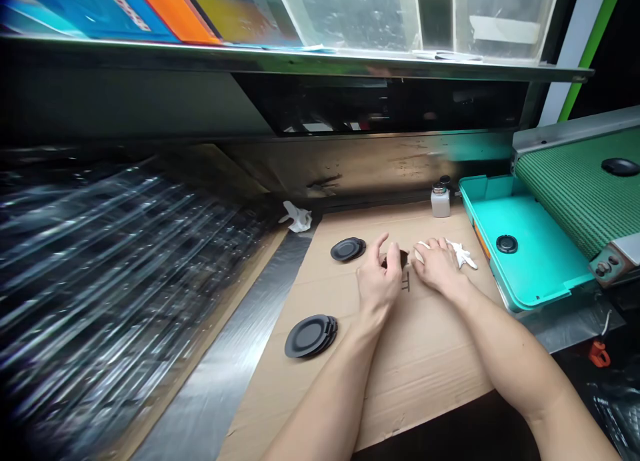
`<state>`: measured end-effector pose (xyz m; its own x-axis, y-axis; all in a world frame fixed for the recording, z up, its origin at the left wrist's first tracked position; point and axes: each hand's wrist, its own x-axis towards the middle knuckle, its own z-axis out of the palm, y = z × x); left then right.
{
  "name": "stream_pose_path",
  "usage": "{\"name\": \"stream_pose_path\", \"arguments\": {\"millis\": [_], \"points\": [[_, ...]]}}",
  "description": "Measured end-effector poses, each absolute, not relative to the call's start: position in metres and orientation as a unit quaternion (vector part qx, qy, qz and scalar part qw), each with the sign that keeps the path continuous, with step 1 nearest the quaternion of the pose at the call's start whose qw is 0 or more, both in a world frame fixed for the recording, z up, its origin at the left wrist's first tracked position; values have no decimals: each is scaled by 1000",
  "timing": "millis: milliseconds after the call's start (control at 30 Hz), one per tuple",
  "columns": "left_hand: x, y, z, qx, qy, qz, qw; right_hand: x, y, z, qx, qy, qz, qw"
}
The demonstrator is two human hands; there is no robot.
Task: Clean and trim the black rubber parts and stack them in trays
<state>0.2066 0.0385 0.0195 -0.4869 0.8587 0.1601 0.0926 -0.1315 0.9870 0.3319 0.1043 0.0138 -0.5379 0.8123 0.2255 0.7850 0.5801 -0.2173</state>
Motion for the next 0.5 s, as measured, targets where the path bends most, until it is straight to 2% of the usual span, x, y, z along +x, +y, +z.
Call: {"name": "stream_pose_path", "arguments": {"millis": [200, 367, 500], "points": [[181, 57, -9, 481, 721, 482, 130, 332, 105, 12, -459, -875, 33, 149], [184, 42, -1, 555, 760, 319, 108, 332, 110, 7, -455, -876, 32, 155], [196, 17, 8, 606, 743, 263, 108, 333, 111, 5, -454, -876, 36, 159]]}}
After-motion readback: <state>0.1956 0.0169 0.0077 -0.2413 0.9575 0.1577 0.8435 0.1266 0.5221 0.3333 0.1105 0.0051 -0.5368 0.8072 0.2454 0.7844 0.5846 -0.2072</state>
